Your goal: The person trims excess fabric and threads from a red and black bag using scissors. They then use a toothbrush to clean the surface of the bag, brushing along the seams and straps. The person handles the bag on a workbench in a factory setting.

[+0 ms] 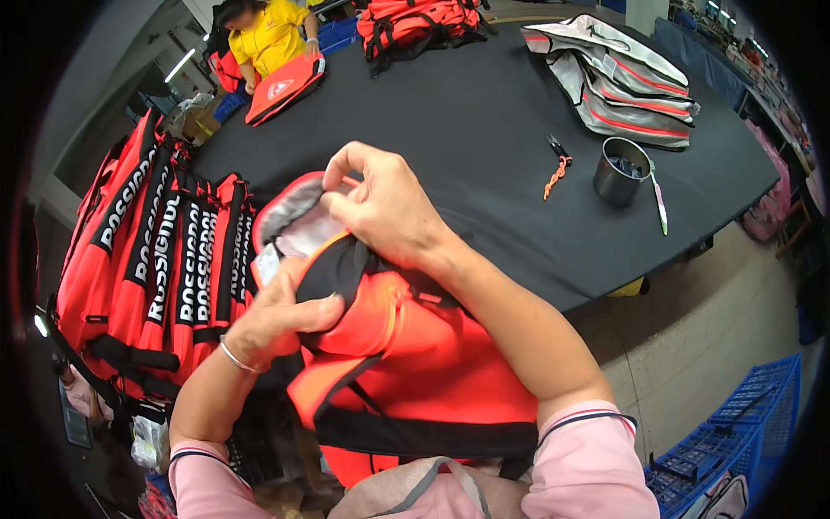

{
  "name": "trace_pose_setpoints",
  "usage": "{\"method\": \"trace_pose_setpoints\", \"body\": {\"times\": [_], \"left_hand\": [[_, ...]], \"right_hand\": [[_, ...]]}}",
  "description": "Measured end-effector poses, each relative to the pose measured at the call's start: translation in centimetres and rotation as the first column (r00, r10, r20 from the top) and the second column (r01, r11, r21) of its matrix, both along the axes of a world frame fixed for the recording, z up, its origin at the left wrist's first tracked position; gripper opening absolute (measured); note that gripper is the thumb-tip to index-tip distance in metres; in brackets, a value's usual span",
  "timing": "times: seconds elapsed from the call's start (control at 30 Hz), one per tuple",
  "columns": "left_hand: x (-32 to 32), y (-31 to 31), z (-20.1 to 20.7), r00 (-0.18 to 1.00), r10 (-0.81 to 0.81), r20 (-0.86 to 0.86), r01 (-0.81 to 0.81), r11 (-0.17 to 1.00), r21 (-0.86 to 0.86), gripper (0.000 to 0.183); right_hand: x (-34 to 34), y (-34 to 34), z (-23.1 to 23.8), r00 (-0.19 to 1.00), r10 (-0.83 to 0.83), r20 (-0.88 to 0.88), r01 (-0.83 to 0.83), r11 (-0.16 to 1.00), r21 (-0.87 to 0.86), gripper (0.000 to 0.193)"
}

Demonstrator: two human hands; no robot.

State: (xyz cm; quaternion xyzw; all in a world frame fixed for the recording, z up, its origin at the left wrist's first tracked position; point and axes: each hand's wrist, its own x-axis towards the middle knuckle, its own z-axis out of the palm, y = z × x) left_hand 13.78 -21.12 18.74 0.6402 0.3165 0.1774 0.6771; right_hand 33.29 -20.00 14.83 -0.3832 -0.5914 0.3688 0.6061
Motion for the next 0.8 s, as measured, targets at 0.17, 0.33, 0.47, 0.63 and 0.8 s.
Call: {"method": "trace_pose_setpoints", "body": {"times": [0.17, 0.33, 0.47, 0.63, 0.8], "left_hand": [[-2.6, -0.1, -1.2, 0.99, -0.13, -0.059, 0.138, 0.979, 0.151, 0.052], [-1.9, -0.4, -0.2, 0.994, 0.061, 0.09, -0.063, 0.998, 0.012, 0.064], [-2.0, -0.6, -1.0, 0.996, 0.002, 0.088, 0.004, 0.998, -0.057, 0.057], [-1.0, -0.2, -1.6, 0.999, -0.038, -0.008, 0.038, 0.998, 0.059, 0.038], [-2.2, 3.9, 0.9, 0.968, 0.108, -0.226, 0.046, 0.81, 0.585, 0.048]], "right_hand": [[-0.4, 0.2, -0.7, 0.971, 0.237, -0.029, -0.239, 0.966, -0.102, 0.019], [-0.2, -0.3, 0.6, 0.984, 0.176, -0.019, -0.176, 0.965, -0.192, 0.02], [-1.1, -0.3, 0.4, 0.991, 0.128, 0.046, -0.121, 0.985, -0.125, 0.017], [-1.8, 1.9, -1.7, 0.96, 0.26, 0.101, -0.244, 0.959, -0.146, 0.022], [0.8, 1.8, 0.0, 0.951, 0.307, -0.044, -0.309, 0.924, -0.226, 0.026]]}}
